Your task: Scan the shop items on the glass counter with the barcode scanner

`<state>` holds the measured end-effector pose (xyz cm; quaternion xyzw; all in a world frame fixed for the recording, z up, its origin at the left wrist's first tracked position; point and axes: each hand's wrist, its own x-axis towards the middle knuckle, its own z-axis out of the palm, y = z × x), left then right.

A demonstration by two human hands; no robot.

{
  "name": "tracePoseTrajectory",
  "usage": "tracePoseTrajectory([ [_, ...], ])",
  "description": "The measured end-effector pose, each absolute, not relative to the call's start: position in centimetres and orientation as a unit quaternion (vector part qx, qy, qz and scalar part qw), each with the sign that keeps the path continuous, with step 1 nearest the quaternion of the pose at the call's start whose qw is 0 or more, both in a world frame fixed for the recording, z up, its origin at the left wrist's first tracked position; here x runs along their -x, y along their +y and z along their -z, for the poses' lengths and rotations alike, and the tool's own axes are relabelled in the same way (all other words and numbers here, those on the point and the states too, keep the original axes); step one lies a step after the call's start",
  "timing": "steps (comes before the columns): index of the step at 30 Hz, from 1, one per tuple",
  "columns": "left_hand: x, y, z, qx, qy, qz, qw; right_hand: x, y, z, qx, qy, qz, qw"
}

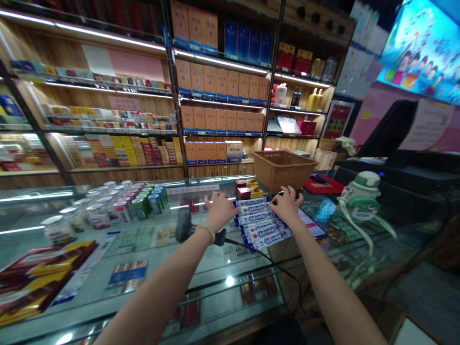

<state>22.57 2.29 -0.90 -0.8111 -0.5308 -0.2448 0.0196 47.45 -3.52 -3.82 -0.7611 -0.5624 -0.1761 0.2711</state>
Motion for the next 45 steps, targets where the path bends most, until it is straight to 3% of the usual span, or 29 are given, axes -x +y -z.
tracePoseTrajectory([
  [20, -22.7, 1.6, 1.2, 0.814, -0.527, 0.238, 0.05, -47.5, -3.6, 4.3, 0.764, -0.563, 0.19, 0.251],
  [34, -22.3, 0.9, 1.4, 0.829, -0.511, 0.196, 0.113, -45.7, -4.5, 3.2, 0.785, -0.573, 0.182, 0.145],
  [45, -18.6, -0.7, -0.2, 0.803, -0.511, 0.264, 0.156, -42.0, -4.2, 3.0, 0.722, -0.606, 0.261, 0.208],
])
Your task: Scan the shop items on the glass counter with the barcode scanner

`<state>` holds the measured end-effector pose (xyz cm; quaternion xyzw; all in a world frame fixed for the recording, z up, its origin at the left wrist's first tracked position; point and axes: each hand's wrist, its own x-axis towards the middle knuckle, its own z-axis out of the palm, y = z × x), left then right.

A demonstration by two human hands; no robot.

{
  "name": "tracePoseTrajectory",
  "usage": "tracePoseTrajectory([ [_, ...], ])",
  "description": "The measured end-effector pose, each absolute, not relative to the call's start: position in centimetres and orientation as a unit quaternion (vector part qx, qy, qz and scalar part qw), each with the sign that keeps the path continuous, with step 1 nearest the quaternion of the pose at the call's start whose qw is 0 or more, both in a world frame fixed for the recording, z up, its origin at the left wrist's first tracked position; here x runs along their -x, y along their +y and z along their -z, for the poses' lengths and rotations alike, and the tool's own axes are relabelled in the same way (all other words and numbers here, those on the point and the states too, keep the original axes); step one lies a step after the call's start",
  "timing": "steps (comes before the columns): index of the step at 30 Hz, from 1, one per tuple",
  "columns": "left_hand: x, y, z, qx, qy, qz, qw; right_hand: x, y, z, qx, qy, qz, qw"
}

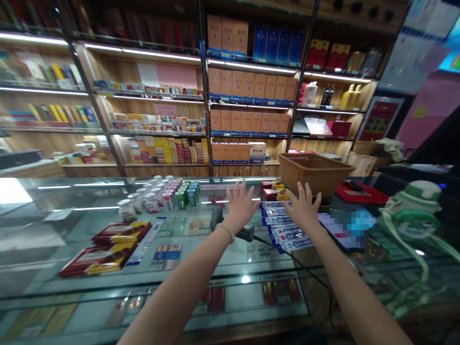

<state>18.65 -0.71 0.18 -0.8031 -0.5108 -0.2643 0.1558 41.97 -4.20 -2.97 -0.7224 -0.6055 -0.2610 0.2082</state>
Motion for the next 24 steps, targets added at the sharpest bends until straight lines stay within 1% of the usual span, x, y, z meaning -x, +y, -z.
tracePoseTrajectory([
  [4, -15.8, -1.8, -1.1, 0.788, -0.521, 0.278, 0.171, -39.1, -4.0, 2.1, 0.678, -0.629, 0.289, 0.249],
  [8, -12.7, -3.0, -1.9, 0.773, -0.537, 0.284, 0.185, -36.0, -3.6, 1.4, 0.651, -0.646, 0.291, 0.272],
  [19, -3.2, -5.7, -3.2, 0.73, -0.591, 0.274, 0.207, -28.2, -3.7, 0.5, 0.61, -0.679, 0.275, 0.302],
  [24, 1.2, -7.2, -3.3, 0.705, -0.621, 0.263, 0.219, -23.9, -4.1, -0.4, 0.587, -0.706, 0.256, 0.303],
])
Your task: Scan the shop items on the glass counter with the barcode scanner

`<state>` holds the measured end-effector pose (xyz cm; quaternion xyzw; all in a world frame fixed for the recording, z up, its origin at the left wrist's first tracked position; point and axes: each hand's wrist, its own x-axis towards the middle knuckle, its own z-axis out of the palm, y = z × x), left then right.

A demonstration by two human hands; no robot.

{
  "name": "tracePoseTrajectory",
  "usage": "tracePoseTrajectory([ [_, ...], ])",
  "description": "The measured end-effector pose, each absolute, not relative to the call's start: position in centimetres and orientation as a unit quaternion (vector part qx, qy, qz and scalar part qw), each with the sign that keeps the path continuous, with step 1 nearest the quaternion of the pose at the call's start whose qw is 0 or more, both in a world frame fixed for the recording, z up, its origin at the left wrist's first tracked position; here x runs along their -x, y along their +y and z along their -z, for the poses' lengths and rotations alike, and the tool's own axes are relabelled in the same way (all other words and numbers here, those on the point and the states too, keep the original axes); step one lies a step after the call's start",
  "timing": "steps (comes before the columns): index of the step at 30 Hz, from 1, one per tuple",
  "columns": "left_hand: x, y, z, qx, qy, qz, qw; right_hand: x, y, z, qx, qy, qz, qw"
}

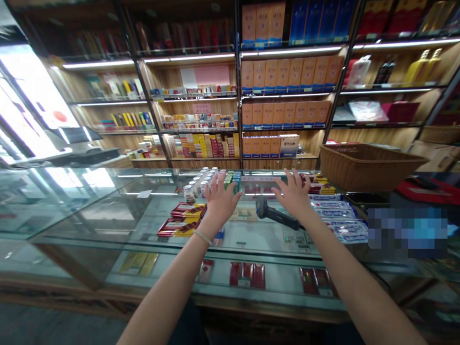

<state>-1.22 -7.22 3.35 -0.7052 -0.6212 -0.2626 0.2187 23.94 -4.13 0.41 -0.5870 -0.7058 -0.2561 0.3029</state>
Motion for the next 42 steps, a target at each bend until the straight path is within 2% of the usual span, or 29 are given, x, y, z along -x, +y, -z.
tracePoseTrajectory([
  [11, 8.5, -10.1, -3.3, 0.673, -0.672, 0.223, 0.214, -14.4, -4.6, -1.2, 0.523, -0.773, 0.187, 0.307],
  [18, 11.5, -11.5, -2.2, 0.672, -0.684, 0.186, 0.217, -10.1, -3.6, -0.2, 0.459, -0.83, 0.176, 0.263],
  [30, 11.1, -14.3, 1.4, 0.702, -0.657, 0.136, 0.238, -5.6, -1.0, 3.3, 0.375, -0.896, 0.156, 0.178],
  [42, 10.4, -13.8, 1.8, 0.704, -0.66, 0.135, 0.227, -5.6, -0.7, 3.9, 0.331, -0.91, 0.172, 0.182],
])
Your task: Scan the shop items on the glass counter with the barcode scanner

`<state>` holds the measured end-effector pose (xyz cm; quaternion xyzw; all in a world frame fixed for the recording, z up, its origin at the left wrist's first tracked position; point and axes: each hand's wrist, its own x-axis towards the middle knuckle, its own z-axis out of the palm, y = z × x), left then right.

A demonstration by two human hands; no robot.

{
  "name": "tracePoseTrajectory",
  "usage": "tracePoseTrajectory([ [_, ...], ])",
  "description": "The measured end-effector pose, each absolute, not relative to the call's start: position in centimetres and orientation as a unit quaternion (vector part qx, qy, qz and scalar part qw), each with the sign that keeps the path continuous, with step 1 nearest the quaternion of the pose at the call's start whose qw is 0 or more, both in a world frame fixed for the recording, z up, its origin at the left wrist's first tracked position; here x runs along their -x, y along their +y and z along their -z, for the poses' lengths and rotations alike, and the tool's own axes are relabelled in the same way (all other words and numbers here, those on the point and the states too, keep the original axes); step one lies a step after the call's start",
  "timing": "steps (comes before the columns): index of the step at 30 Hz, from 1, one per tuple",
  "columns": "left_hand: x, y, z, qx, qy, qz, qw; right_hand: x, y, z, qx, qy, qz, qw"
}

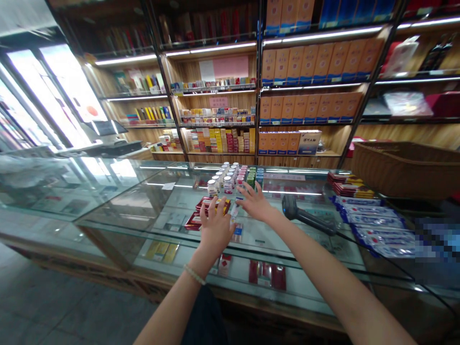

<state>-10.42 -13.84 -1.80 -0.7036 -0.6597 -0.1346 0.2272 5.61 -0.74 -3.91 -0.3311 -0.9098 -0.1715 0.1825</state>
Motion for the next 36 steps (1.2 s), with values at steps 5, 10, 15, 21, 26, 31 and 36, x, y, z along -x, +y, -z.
tracePoseTrajectory([
  [5, 9.7, -13.0, 1.9, 0.716, -0.651, 0.137, 0.211, -8.0, -1.0, 3.7, 0.34, -0.902, 0.194, 0.185],
  [10, 8.4, -12.2, 1.7, 0.735, -0.631, 0.145, 0.201, -10.8, -1.8, 3.4, 0.362, -0.89, 0.215, 0.176],
  [15, 7.7, -11.5, 1.4, 0.74, -0.626, 0.14, 0.201, -11.9, -2.7, 2.9, 0.375, -0.885, 0.227, 0.161],
  [21, 8.4, -10.6, 1.5, 0.734, -0.636, 0.13, 0.199, -11.9, -2.7, 1.5, 0.386, -0.893, 0.201, 0.117],
  [26, 9.2, -9.9, 1.3, 0.745, -0.632, 0.112, 0.183, -11.9, -1.6, 0.3, 0.393, -0.907, 0.143, 0.049],
  [31, 9.4, -9.2, 0.9, 0.753, -0.622, 0.118, 0.18, -11.8, -0.3, -0.1, 0.392, -0.913, 0.107, 0.024],
  [36, 9.8, -8.3, 0.4, 0.789, -0.575, 0.115, 0.184, -11.8, 0.2, -0.1, 0.362, -0.922, 0.127, 0.043],
])
